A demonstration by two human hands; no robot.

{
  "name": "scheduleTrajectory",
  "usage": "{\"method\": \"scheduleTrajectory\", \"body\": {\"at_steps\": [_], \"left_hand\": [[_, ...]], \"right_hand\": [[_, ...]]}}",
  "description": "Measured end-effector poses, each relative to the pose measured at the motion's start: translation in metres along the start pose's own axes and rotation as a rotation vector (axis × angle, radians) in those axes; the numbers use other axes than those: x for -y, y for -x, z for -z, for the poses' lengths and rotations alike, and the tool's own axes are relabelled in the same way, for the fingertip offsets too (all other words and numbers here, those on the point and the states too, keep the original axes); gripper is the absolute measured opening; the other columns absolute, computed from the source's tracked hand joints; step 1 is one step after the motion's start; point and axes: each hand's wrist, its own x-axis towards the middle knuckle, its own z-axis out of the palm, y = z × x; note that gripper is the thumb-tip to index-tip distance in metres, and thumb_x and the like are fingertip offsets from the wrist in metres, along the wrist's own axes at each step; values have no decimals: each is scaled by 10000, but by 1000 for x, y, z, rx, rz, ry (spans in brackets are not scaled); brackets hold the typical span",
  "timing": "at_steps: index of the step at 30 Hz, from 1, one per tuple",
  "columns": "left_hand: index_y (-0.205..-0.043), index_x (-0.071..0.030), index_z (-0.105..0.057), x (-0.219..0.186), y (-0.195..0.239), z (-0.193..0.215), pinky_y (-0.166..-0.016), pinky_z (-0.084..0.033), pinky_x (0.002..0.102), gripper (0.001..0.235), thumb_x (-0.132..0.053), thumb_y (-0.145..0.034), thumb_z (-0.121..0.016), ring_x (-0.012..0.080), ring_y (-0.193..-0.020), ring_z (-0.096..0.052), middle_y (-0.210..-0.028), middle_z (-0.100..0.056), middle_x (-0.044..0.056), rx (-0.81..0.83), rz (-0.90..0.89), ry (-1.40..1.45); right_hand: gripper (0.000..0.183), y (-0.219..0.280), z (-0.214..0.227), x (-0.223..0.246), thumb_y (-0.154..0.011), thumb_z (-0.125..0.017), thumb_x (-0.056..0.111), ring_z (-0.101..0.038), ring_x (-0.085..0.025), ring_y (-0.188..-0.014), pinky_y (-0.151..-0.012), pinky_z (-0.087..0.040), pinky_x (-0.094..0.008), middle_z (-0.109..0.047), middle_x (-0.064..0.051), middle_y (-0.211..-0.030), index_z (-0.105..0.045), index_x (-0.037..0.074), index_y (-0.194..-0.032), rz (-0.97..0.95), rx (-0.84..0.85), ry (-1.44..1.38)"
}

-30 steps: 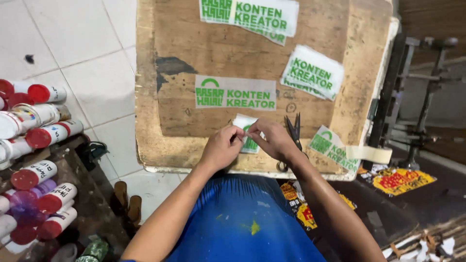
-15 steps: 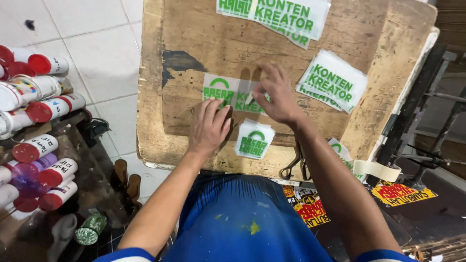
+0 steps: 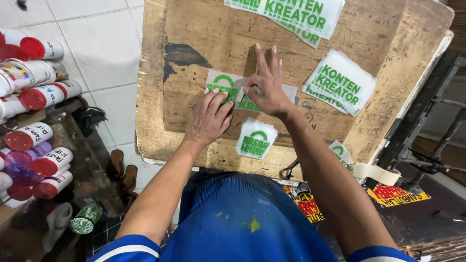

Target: The person is preparing labels by cutting strips of masking tape and applying them to the labels on a wooden work surface.

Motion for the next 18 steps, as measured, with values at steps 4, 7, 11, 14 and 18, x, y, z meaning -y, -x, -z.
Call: {"method": "scheduleTrajectory", "body": {"at_steps": [4,7,11,14,18], "left_hand": [[-1257,-70,-577,1,0,-1,-1073,-494,503,396,-211,-918,-725,336,-1272,-448,-1328,-510,155,-11,-22,14],[-1277,-77,-574,2,1,-1,-1143,-428,526,437,-236,-896,-718,335,-1308,-422,-1354,-503,147,41,-27,9],[-1303,-74,-568,1,0,0,-1163,-416,533,428,-268,-936,-672,339,-1321,-425,-1386,-496,142,62,-34,20],[-1319,-85,-564,1,-1,1,-1160,-409,534,445,-293,-937,-656,345,-1321,-430,-1383,-496,143,84,-36,5],[-1350,-132,-548,1,-3,0,-1151,-420,530,501,-340,-913,-675,337,-1330,-399,-1367,-467,133,124,-37,-32]], "right_hand": [[191,0,-1,4,-1006,-629,172,251,-409,-1519,-1192,171,-668,51,-71,-1715,-604,164,-817,-41,8,-13],[185,0,-3,4,-1020,-636,207,243,-419,-1522,-1198,154,-682,56,-60,-1715,-635,177,-838,-30,-10,2],[169,-1,-2,7,-998,-634,201,244,-403,-1522,-1186,187,-672,51,-59,-1711,-646,185,-831,-61,-4,-10],[175,0,-6,3,-1003,-628,214,241,-406,-1525,-1188,185,-676,49,-63,-1713,-634,184,-831,-40,-24,-3],[191,-2,-3,9,-1004,-635,237,238,-404,-1523,-1200,176,-660,49,-65,-1715,-631,184,-821,-61,-8,22]]}}
